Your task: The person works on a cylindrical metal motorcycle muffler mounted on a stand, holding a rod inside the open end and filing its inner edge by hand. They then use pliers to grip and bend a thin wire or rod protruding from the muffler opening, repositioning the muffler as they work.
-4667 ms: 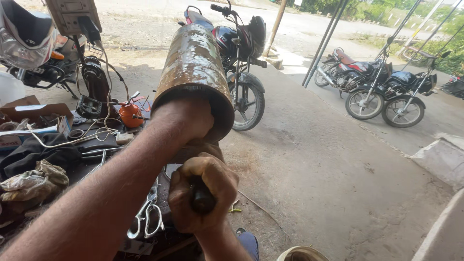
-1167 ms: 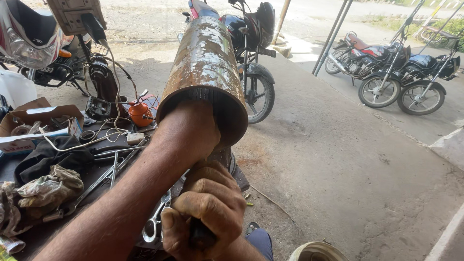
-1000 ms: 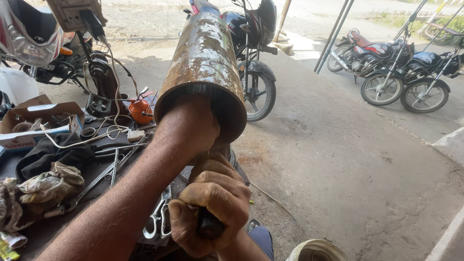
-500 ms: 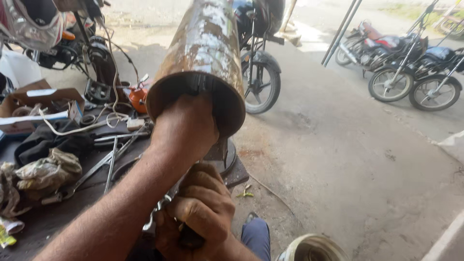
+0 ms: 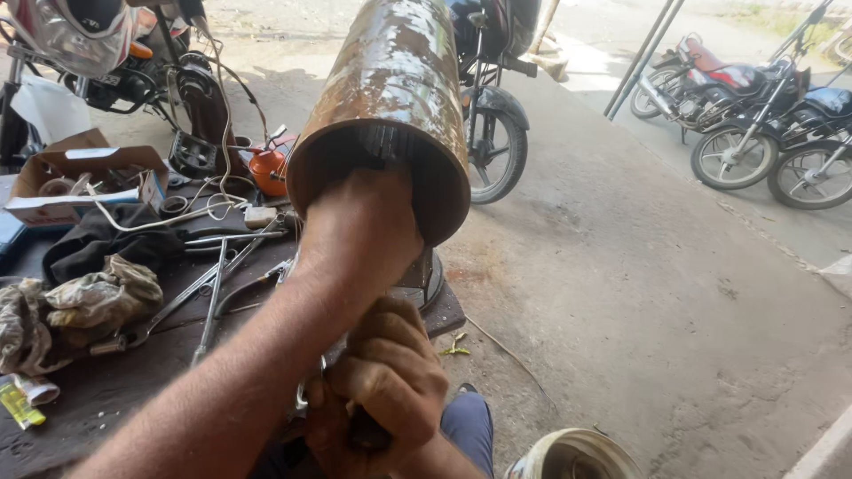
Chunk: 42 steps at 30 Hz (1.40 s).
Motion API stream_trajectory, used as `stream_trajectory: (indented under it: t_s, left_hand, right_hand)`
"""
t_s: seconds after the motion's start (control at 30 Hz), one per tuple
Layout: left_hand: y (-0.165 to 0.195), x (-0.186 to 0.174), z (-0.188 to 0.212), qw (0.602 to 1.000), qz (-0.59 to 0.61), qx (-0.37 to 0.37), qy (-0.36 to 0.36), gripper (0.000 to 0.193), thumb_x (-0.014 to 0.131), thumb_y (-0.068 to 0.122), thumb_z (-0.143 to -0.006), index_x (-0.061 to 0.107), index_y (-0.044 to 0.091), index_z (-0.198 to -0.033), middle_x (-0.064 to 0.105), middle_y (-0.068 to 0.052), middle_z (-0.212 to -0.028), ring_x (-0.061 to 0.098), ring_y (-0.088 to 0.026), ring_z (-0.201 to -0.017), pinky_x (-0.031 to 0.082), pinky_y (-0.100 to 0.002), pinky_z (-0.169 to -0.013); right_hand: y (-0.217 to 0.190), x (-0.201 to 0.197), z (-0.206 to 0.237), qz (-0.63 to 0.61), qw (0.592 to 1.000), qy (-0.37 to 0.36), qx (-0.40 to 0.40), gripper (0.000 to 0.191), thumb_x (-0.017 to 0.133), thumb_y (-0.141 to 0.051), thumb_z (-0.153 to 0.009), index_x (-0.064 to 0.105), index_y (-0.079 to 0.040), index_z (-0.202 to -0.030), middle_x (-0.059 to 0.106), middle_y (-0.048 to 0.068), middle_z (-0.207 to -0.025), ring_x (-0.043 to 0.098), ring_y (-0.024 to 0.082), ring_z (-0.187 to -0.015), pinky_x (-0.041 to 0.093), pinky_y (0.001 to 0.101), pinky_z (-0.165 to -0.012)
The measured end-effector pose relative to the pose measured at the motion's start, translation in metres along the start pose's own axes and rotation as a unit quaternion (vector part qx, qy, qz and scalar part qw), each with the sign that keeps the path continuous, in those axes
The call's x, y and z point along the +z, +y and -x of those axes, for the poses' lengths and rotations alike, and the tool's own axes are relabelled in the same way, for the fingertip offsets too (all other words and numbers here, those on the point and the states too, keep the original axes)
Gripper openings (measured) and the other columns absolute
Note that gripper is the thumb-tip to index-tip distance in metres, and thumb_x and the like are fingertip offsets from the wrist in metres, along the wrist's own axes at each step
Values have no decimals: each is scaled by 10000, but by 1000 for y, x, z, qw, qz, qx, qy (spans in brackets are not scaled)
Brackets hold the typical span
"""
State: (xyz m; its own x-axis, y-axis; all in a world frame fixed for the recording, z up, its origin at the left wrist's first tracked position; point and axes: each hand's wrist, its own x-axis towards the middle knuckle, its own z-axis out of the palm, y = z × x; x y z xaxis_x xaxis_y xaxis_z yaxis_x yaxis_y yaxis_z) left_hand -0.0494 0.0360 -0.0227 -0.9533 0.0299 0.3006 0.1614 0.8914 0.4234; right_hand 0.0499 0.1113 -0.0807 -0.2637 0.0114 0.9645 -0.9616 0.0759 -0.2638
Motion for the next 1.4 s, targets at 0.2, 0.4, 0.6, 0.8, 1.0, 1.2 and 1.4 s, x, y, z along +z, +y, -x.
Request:
stream_trajectory:
  t_s: [0.2, 0.4, 0.6, 0.8, 1.0, 1.2, 1.4]
  left_hand:
    - [-6, -12, -10, 999, 40, -2, 9, 197, 703, 165, -817, 710, 16, -946, 726, -225, -816, 741, -391, -770, 613, -486, -668]
    - [-2, -1, 0, 1000, 2, -10, 28, 134, 645, 115, -863, 726, 43, -940, 731, -220, -807, 750, -387, -783, 620, -487, -681]
    - [-3, 5, -2, 1000, 0, 18, 23, 162, 625, 127, -829, 711, 19, -913, 726, -227, -769, 749, -388, -736, 621, -489, -647]
    - [-8, -5, 0, 997, 71, 17, 31, 260, 622, 214, -917, 693, -34, -954, 711, -265, -761, 736, -406, -720, 612, -483, -626]
    - [-31, -25, 60, 919, 236, 169, 265, 263, 659, 213, -958, 670, 2, -1116, 738, -202, -803, 746, -325, -691, 592, -427, -579]
    - [-86, -14, 54, 968, 164, -14, 192, 760, 763, 370, -949, 368, 63, -1520, 681, -100, -640, 682, -250, -518, 547, -410, -484]
    - [-92, 22, 38, 916, 212, 144, 307, 774, 681, 166, -953, 279, -4, -1593, 664, -121, -696, 693, -309, -592, 556, -432, -541]
  right_hand:
    - [-3, -11, 0, 32, 996, -44, 73, 133, 708, -57, -752, 581, -97, -759, 541, 11, -577, 583, 159, -572, 577, 397, -751]
    - [-5, -5, -1, -16, 1000, -11, 17, 91, 675, -38, -827, 597, -82, -846, 626, 67, -732, 670, 210, -742, 582, 376, -805]
    - [-6, -9, -11, 31, 998, -62, 8, 73, 671, -20, -784, 610, -56, -801, 618, 77, -687, 659, 229, -682, 559, 416, -785]
    - [3, -12, -4, -7, 1000, -23, -20, 109, 650, -48, -751, 604, -63, -848, 489, 30, -661, 508, 184, -604, 516, 343, -656]
    - [19, -31, 0, -102, 995, 3, 19, 101, 623, -5, -831, 630, -72, -906, 596, 30, -670, 595, 185, -620, 550, 331, -626]
    - [9, -9, 17, 90, 983, -152, -40, 133, 676, -76, -936, 554, -124, -912, 564, -9, -748, 595, 138, -717, 555, 347, -750]
    - [10, -24, -2, 22, 994, -75, -70, 114, 645, -130, -964, 560, -105, -891, 537, 3, -694, 558, 124, -636, 552, 347, -718]
